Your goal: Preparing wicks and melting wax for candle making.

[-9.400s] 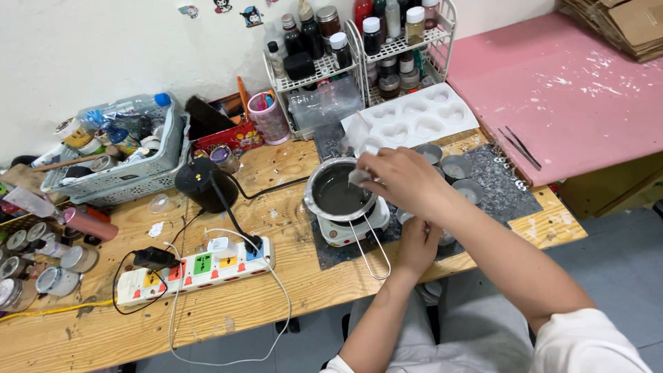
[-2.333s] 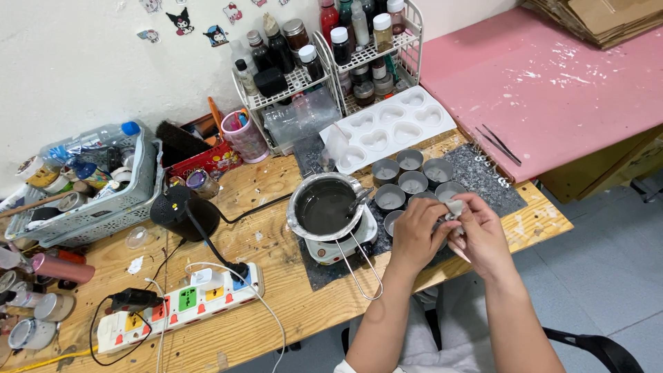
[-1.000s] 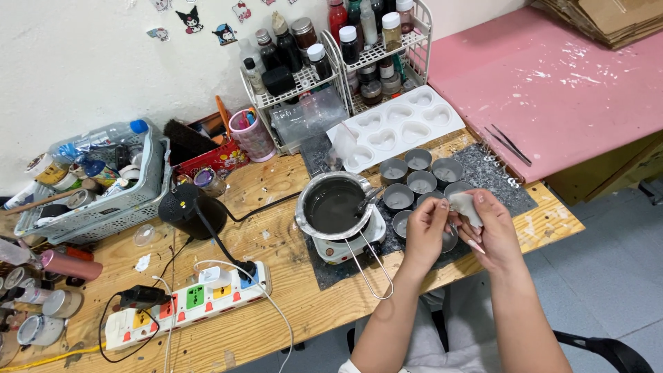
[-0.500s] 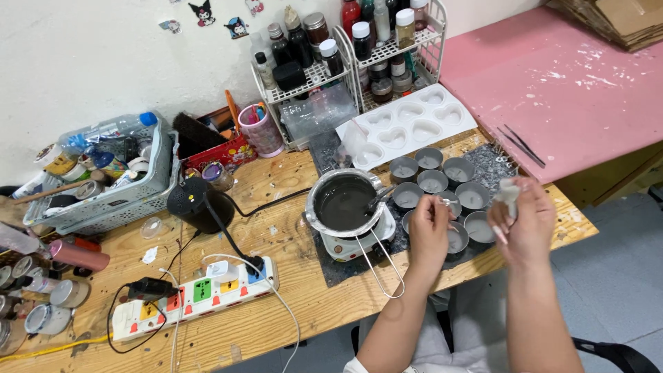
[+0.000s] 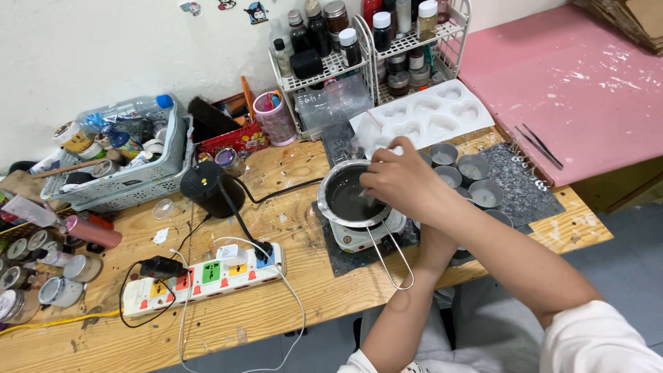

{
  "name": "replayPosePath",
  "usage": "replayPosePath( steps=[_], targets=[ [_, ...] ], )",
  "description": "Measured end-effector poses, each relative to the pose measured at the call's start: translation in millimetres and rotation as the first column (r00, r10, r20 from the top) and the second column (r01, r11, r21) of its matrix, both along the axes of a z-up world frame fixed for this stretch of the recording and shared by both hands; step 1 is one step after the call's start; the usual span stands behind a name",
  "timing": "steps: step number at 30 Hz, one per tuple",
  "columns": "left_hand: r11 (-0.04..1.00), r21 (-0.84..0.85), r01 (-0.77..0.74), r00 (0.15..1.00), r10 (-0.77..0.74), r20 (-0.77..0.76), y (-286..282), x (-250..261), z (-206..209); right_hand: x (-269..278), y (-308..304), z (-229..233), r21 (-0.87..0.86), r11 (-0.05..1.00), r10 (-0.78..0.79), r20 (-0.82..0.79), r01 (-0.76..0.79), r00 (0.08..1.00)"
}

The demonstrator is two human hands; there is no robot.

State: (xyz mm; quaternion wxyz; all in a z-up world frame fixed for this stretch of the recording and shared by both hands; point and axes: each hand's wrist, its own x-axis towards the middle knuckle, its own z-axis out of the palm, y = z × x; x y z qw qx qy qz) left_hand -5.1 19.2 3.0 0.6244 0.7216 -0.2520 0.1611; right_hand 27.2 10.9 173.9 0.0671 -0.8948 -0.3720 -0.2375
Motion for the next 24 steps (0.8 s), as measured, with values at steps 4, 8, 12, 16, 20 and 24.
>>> replayPosePath(
  steps=[4, 8, 12, 16, 20, 24],
  targets=[
    [0.995, 0.099, -0.021, 0.999, 0.023, -0.024, -5, 8, -17, 12, 12, -5, -0.258, 0.966, -0.025, 0.001, 0.024, 1.000],
    [0.996, 0.088, -0.029, 0.999, 0.026, 0.036, -6, 8, -12, 15, 5, 1, -0.112, 0.993, 0.028, -0.136, -0.044, 0.990],
    [0.999, -0.037, -0.019, 0.999, 0.017, -0.051, -9, 7, -7, 15, -6, 12, 0.119, 0.987, 0.139, -0.262, -0.111, 0.955],
    [0.999, 0.026, 0.040, 0.960, -0.031, -0.279, -7, 5, 4, 21, -15, 10, 0.164, 0.977, 0.183, -0.316, -0.136, 0.931],
    [0.997, -0.065, 0.052, 0.941, -0.071, -0.331, -6, 2, 19, 23, -21, 9, 0.196, 0.974, 0.191, -0.452, -0.112, 0.871],
    [0.999, -0.024, 0.037, 0.951, -0.043, -0.306, -9, 6, 8, 17, -25, 16, 0.216, 0.924, 0.355, -0.176, -0.316, 0.918]
  ],
)
